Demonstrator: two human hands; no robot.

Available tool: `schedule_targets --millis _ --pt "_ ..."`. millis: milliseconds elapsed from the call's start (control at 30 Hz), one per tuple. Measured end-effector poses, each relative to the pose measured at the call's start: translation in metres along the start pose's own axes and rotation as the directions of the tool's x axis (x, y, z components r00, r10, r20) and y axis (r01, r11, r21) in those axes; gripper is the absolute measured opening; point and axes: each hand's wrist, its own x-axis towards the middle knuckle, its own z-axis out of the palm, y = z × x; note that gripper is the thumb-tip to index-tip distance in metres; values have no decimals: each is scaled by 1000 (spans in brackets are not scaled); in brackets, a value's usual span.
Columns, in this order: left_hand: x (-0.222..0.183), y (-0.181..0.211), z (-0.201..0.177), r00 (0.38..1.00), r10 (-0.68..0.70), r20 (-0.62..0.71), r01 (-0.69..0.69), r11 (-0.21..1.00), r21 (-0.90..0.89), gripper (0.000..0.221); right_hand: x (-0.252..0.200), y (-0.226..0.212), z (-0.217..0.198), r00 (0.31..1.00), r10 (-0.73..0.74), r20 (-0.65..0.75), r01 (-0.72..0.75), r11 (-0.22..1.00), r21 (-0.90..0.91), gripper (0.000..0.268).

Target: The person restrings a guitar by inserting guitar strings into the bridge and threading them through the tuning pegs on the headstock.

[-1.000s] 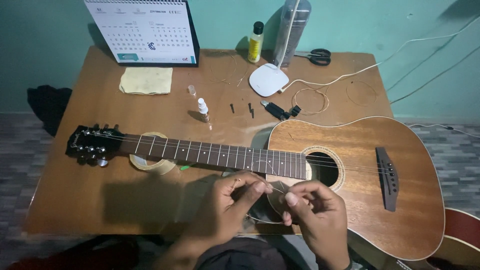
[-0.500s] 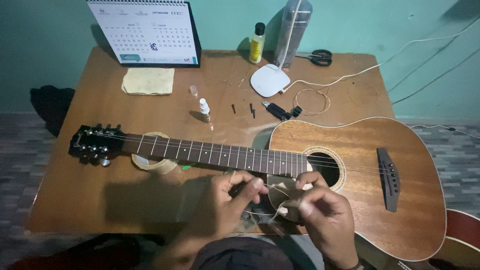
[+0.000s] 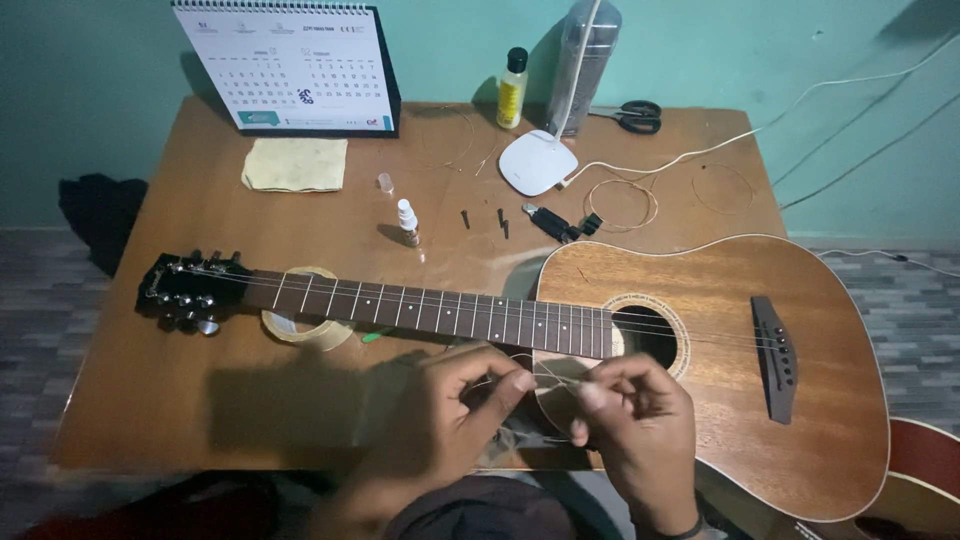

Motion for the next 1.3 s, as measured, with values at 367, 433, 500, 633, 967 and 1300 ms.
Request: schedule_targets --millis 367,433,500,633,967,1300 --pt "-1 -12 1 938 330 108 -339 938 74 18 7 -9 -6 910 327 254 -354 933 69 25" --pt "-2 -8 -2 956 277 101 -283 958 49 19 7 -14 -2 939 274 210 -287 957 36 23" --pt "-2 -3 -3 980 192 61 -196 977 87 24 4 -11 -1 946 310 -90 -284 932 224 17" --pt "-2 -14 -7 990 95 102 -99 995 31 22 7 -17 -10 977 214 25 -215 964 157 20" --pt "0 -1 -10 987 161 1 -156 956 249 34 0 -20 -12 889 321 326 -343 939 12 30" --pt "-35 -20 -68 976 38 214 173 460 -871 32 -25 -70 -12 981 191 18 -190 980 -62 36"
